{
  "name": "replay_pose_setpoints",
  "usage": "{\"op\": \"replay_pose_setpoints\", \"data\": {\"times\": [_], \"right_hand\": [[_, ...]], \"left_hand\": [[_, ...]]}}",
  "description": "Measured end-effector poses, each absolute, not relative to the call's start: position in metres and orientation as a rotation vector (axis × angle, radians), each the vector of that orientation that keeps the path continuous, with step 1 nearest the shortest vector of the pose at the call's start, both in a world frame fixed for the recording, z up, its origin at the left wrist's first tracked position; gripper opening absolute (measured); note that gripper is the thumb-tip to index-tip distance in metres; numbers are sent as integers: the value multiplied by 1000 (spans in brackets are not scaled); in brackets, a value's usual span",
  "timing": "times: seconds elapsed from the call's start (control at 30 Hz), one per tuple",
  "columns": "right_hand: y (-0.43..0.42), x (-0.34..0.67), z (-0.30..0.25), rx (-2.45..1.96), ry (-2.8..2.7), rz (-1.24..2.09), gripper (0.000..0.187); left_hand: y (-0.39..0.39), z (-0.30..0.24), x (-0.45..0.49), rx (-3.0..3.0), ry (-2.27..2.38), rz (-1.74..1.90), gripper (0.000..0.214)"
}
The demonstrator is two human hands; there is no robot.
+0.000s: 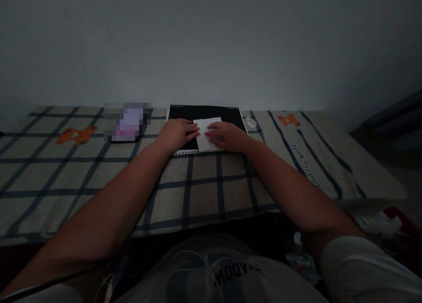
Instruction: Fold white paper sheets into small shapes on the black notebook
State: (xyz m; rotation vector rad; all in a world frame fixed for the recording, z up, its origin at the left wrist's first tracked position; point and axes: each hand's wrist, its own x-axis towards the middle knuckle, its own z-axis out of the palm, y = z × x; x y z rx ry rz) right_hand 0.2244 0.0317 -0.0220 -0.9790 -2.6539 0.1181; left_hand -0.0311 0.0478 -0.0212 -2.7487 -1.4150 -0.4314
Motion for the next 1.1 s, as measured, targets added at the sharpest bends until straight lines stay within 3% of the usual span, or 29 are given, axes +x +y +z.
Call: {"op": "replay_pose_setpoints", "data": {"times": [0.53,0.77,1.1], "right_hand": [[26,221,-16,-1019,-2715,113,41],[20,219,-12,-1141,-2741,13,43],[23,223,-13,-1178,-2685,13,41]], "left_hand": [[33,-10,-25,-2706,-1656,-97,62],[34,-7,-30,-2785,-1366,-300,55],[35,-8,-34,-2844,-1365,-227,52]]}}
